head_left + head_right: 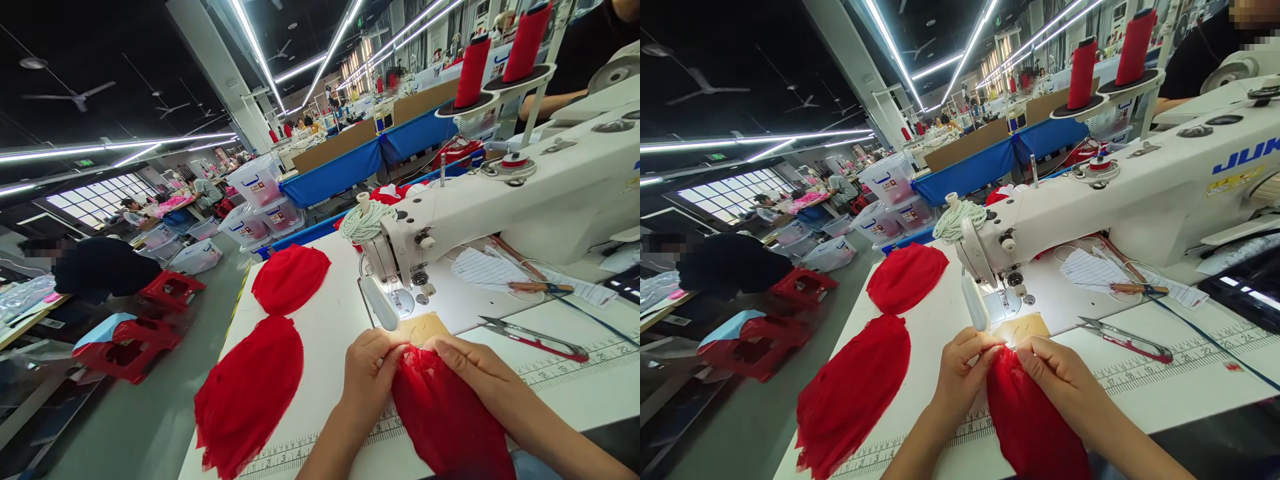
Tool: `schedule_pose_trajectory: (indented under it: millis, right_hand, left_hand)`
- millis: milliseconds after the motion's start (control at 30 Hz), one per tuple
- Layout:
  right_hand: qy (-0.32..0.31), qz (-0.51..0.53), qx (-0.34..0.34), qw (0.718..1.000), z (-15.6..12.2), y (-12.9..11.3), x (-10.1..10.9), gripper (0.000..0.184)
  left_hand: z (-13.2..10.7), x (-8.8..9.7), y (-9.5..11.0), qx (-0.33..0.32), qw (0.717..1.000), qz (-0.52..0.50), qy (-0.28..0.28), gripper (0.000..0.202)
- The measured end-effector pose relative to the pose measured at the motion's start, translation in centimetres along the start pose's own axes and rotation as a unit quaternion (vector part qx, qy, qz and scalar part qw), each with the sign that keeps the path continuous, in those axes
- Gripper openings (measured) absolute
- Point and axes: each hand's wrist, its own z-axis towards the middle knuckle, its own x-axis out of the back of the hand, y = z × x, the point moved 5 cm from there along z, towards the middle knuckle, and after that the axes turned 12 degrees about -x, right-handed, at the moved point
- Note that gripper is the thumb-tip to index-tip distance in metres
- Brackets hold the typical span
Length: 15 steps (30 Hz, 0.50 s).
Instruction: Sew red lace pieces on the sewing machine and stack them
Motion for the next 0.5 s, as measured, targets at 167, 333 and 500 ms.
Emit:
schedule_pose_trajectory:
  millis: [167,333,500]
  right_hand:
    - [-0.070,0.159,-0.061,0.983,0.5,0.4,-1.3,0.037]
    - [-0.023,0.062,-0.044,0.997,1.3,0.9,-1.7,0.028]
    - [0.010,0.082,-0.039,0.996,1.5,1.6,-0.9,0.026]
  left_hand:
    - [-0.5,-0.4,-0.4,0.025,0.999,-0.034,0.002,0.015]
    - [-0.3,-0.5,0.0,-0.025,0.998,-0.050,0.039,0.014]
    - [0.0,-0.4,-0.9,0.079,0.969,-0.226,0.064,0.018]
